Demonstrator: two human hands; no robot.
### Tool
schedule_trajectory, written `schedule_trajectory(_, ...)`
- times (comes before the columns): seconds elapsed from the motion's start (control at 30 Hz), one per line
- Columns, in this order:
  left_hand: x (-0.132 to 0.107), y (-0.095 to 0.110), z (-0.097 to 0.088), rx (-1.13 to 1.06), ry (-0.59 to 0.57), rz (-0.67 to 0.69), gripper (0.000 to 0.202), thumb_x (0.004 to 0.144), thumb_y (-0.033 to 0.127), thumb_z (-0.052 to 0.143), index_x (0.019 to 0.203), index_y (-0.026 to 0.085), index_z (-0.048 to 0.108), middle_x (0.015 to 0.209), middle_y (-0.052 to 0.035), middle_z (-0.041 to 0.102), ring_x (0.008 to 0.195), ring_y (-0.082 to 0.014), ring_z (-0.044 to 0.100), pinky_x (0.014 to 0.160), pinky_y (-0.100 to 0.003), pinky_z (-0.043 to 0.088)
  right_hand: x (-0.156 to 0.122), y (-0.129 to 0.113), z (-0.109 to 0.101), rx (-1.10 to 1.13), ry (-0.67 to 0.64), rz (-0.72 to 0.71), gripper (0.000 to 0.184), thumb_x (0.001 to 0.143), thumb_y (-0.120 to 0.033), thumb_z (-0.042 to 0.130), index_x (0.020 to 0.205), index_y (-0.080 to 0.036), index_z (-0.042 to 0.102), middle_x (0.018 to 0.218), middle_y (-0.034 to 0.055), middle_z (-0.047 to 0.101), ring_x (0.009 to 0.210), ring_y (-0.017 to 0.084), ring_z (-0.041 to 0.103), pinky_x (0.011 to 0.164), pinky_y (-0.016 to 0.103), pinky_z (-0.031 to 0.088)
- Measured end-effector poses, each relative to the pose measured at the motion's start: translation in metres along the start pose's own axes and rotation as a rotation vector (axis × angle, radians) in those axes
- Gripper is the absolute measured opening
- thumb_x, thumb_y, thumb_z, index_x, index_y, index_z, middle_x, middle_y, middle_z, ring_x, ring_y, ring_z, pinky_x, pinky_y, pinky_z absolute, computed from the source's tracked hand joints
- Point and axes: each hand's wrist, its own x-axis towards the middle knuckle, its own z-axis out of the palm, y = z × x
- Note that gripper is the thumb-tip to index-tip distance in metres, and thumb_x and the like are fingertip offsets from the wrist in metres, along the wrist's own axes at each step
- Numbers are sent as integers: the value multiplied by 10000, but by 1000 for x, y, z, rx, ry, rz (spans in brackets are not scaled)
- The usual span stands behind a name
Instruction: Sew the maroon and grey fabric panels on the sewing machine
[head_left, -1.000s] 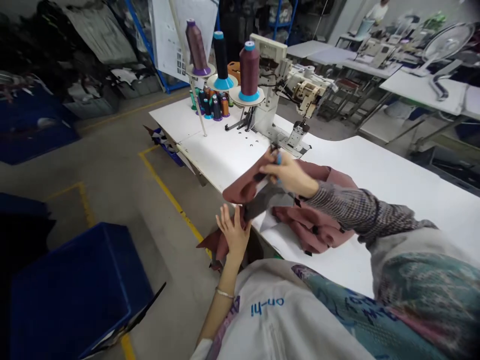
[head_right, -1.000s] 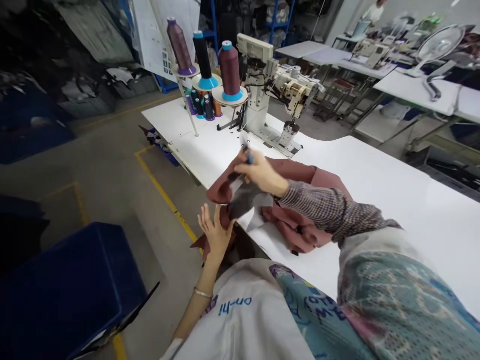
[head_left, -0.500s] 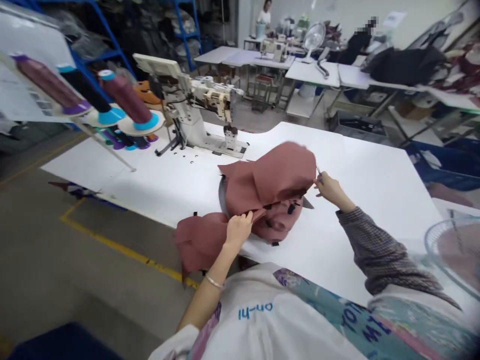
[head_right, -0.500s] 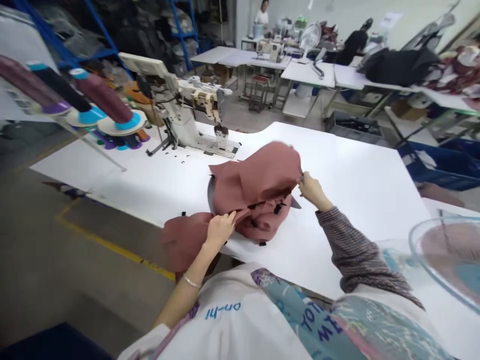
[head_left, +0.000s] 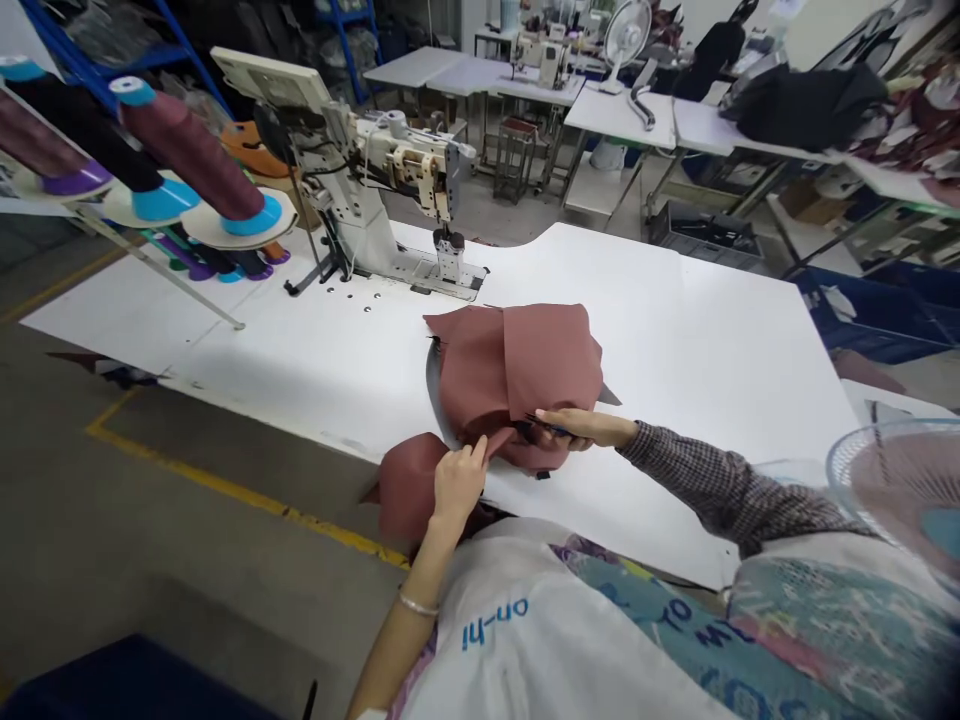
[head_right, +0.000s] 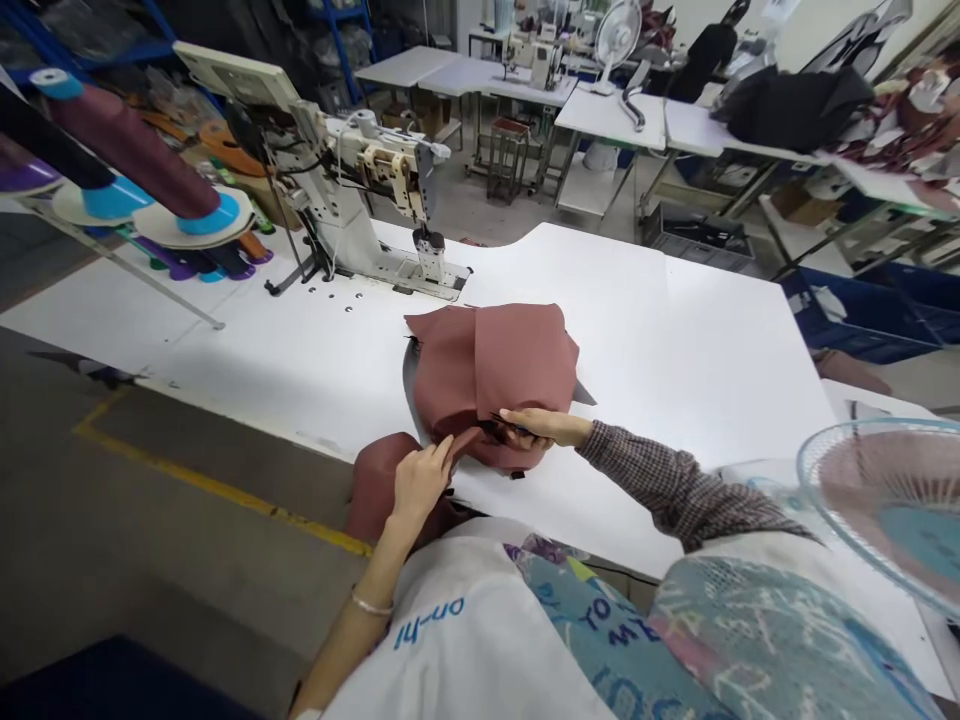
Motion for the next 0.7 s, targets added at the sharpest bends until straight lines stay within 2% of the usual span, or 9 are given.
schedule_trajectory(0.13, -7, 3, 2, -16, 9, -12, 400, 950, 275, 505, 1339, 207, 571, 850, -78, 674, 776, -210, 635, 711, -310, 467, 13, -3, -11, -56, -30, 172, 594, 853, -751, 469, 768, -163, 477, 555, -80, 300, 419, 35, 171, 346, 181, 97)
schedule_trajectory(0.2, -9, 3, 1, -30, 22, -11, 396, 949, 269, 511, 1334, 205, 574, 842, -72, 671, 775, -204, 633, 719, -308, 465, 15, -8, -12, -116, -21, 215, 594, 850, -743, 488, 756, -156, 491, 535, -81, 298, 407, 31, 179, 344, 175, 110)
schedule_trajectory(0.33, -12, 3, 1, -43, 43, 0, 384, 958, 238, 485, 1327, 195, 579, 828, -69, 662, 771, -191, 632, 735, -303, 459, 21, -17, -6, -197, 58, 256, 605, 822, -755, 520, 722, -159, 498, 494, -79, 307, 383, 32, 194, 335, 173, 137)
schedule_trajectory(0.5, -15, 2, 4, -56, 40, 38, 404, 950, 221, 490, 1345, 166, 557, 827, -81, 651, 767, -200, 630, 727, -316, 462, 29, -18, 4, -193, 106, 251, 597, 794, -744, 574, 723, -153, 533, 474, -81, 328, 367, 32, 192, 324, 173, 127)
schedule_trajectory(0.7, -18, -1, 3, -61, 62, 61, 409, 939, 171, 477, 1340, 145, 554, 827, -82, 640, 762, -205, 629, 720, -331, 473, 40, -14, 15, -152, 252, 302, 609, 747, -761, 614, 673, -168, 496, 457, -78, 351, 352, 36, 235, 316, 176, 212)
